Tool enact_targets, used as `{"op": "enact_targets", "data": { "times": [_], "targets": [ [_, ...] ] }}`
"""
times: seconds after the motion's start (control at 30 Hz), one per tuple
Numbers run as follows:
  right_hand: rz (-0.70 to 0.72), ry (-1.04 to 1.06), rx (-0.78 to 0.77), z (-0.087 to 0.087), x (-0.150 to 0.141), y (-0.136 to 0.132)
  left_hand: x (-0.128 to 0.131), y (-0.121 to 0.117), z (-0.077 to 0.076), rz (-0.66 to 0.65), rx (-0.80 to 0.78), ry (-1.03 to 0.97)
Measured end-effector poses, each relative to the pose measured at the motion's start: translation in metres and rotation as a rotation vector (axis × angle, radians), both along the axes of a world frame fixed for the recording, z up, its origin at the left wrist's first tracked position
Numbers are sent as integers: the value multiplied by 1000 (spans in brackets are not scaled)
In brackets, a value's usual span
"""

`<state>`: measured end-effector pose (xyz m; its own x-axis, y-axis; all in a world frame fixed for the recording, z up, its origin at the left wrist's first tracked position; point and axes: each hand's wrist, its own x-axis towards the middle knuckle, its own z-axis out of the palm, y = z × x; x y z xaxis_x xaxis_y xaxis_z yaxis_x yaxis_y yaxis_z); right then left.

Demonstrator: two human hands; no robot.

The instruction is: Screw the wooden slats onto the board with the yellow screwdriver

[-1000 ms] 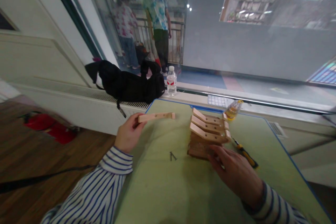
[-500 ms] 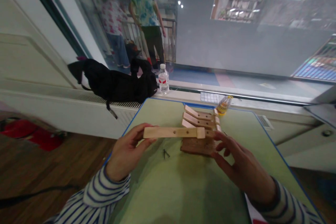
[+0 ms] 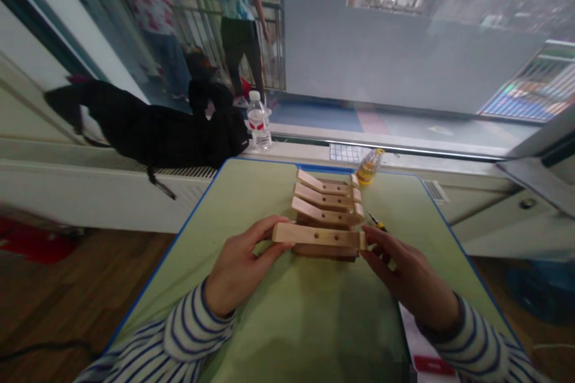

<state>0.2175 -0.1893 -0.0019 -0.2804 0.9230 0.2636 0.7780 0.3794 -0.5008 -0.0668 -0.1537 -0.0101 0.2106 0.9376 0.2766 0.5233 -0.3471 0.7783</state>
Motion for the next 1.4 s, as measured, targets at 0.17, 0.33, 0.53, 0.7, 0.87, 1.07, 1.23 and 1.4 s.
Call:
{"op": "enact_targets", "data": {
  "times": [0.17,0.33,0.53,0.7,0.87,1.07,1.23,1.4],
  "targets": [
    [30,-37,-50,-8,7,9,8,4,-16,52,66,66],
    [36,-70,-102,-12,12,21,13,11,-27,25,134,93],
    [45,-61,-133,-18,18,35,18,24,-40,34,77,51],
    [53,-15,-132,-20,24,43,22,35,-51,31,18,40],
    [33,-39,-143,-22,25,52,25,44,-63,8,-112,-52],
    [28,-95,-171,-26,24,59,25,52,-71,46,-191,-91],
    [28,-144,-150,-26,25,62,25,55,-75,29,-229,-109],
    [26,-158,-140,-28,25,68,24,57,-80,63,-216,-75]
  ]
}}
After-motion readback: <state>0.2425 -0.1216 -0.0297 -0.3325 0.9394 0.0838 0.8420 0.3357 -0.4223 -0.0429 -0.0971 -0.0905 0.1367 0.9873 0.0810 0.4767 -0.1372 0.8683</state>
